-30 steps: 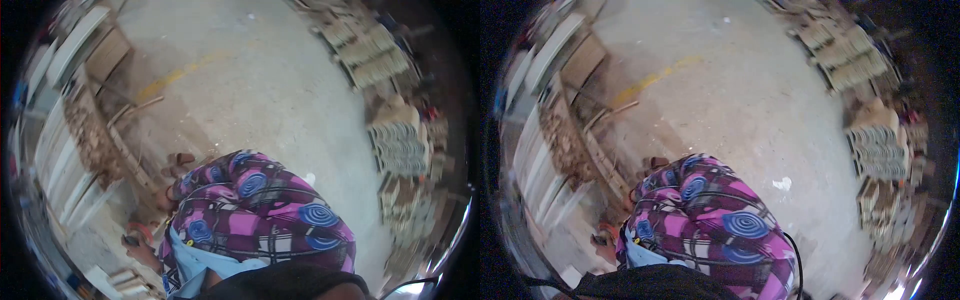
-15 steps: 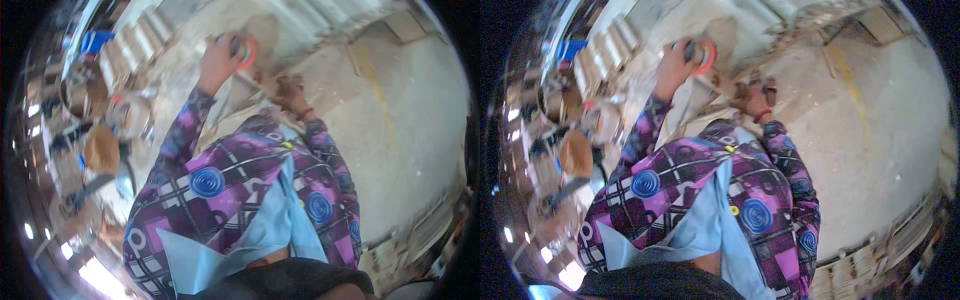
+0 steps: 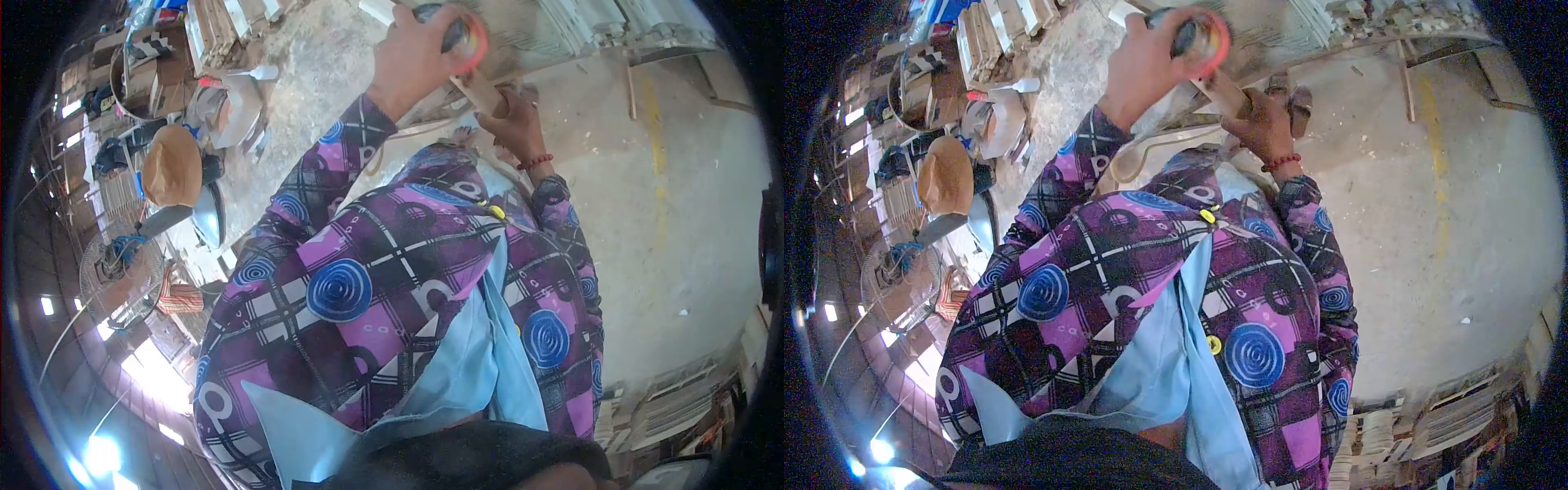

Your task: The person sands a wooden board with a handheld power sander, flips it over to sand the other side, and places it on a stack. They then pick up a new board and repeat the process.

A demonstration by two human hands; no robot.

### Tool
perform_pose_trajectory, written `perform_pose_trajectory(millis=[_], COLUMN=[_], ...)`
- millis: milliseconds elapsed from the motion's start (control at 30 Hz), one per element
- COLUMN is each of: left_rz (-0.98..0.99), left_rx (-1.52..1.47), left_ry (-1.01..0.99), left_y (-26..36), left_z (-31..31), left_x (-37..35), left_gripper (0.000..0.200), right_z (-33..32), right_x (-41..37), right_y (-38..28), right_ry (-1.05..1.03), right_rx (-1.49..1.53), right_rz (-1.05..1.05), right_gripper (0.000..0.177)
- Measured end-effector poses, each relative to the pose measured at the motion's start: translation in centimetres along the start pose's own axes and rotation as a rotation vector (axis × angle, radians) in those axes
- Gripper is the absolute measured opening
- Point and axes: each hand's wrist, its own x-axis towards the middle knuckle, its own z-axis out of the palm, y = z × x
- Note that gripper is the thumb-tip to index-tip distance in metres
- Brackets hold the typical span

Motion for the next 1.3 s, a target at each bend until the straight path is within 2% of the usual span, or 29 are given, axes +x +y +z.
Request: perform_pose_trajectory(millis=[100, 233, 333, 433, 533, 633, 700, 1000, 1100, 1300], left_rz=[-0.069, 0.0, 0.052, 0.05, -0.003, 0.011, 0.073, -0.056, 0.016, -0.033], left_rx=[-0.051, -0.022, -0.057, -0.02, -0.02, -0.005, -0.023, 0.024, -0.036, 0.032], left_ry=[0.043, 0.047, 0.03, 0.021, 0.0, 0.026, 0.064, 0.032, 0.064, 0.046], left_y=[3.4, 6.8, 8.7, 8.5, 8.6, 8.5, 8.5, 7.4, 7.3, 6.2], left_z=[-2.2, -2.8, -2.7, -2.4, -3.2, -3.1, -2.9, -2.3, -1.9, -1.4], left_x=[-0.5, -2.7, -4.4, -4.2, -3.6, -3.9, -4.5, -4.0, -4.5, -3.2], left_gripper=[0.056, 0.052, 0.051, 0.052, 0.054, 0.054, 0.053, 0.054, 0.054, 0.06], right_z=[-2.5, -4.1, -5.1, -4.4, -4.2, -4.4, -3.9, -2.8, -2.8, -3.0], right_x=[-2.7, -5.6, -6.6, -6.5, -6.7, -6.3, -6.3, -5.6, -5.1, -4.8], right_y=[-0.5, -0.4, -1.5, -1.3, -2.5, -2.5, -2.7, -2.4, -2.1, -1.7], right_ry=[0.012, 0.037, -0.023, 0.065, 0.057, -0.006, 0.014, 0.051, 0.07, 0.03], right_rx=[-0.06, -0.015, 0.01, 0.002, 0.06, -0.139, -0.141, -0.145, -0.156, -0.158], right_rz=[-0.031, -0.051, 0.064, -0.066, 0.024, -0.032, -0.053, -0.097, -0.116, -0.081], right_gripper=[0.064, 0.066, 0.062, 0.064, 0.059, 0.054, 0.053, 0.05, 0.049, 0.049])
